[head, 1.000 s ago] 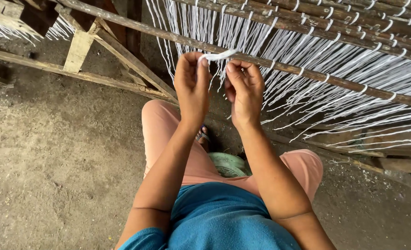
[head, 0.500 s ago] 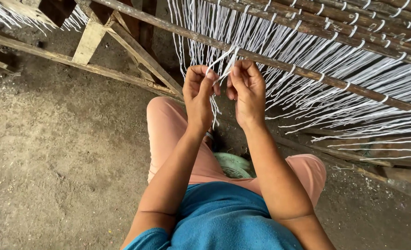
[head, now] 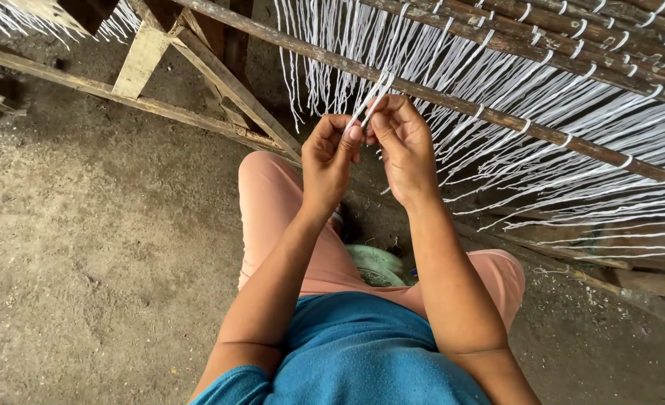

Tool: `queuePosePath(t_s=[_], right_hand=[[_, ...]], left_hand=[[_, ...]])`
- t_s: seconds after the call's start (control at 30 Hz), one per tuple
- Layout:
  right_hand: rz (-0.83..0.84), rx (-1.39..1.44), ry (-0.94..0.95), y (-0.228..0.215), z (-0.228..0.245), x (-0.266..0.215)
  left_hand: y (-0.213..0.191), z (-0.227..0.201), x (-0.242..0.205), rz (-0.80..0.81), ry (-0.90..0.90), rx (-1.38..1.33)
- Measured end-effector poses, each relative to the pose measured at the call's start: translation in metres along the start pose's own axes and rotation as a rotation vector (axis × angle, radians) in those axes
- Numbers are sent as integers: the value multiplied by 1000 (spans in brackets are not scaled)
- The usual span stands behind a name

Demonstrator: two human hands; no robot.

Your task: Tying white strings onto wooden sticks on a weaving frame to organize them.

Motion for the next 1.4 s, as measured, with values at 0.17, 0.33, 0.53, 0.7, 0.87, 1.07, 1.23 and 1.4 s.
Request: queuePosePath(t_s=[0.17, 0.33, 0.53, 0.7, 0.87, 1.07, 1.23, 1.4], right_hand=[[-32, -63, -32, 4, 6, 4], [-103, -76, -51, -2, 9, 5], [-193, -107, -79, -12, 5, 7], [-149, -148, -112, -9, 8, 6], [-118, -247, -150, -1, 5, 7], [-160, -104, -122, -10, -3, 8], [-153, 382, -16, -12, 1, 4], [-28, 475, 69, -20, -8, -2]], left_hand=[[-1, 6, 2, 11, -37, 4], [2, -1, 8, 16, -109, -24], [12, -5, 8, -26, -212, -109], [7, -6, 9, -111, -191, -128], [9, -1, 8, -141, -195, -166], [3, 6, 18, -199, -195, -291], [1, 1, 26, -174, -208, -385], [0, 1, 30, -120, -128, -327]])
Point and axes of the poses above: each hand's wrist, its own x-axis towards the middle knuckle, its own y-axis out of the palm, z = x × y, the point moved 4 cm from there along x, towards the middle knuckle, and after that the axes turned 8 degrees about x, right-handed, at the moved point
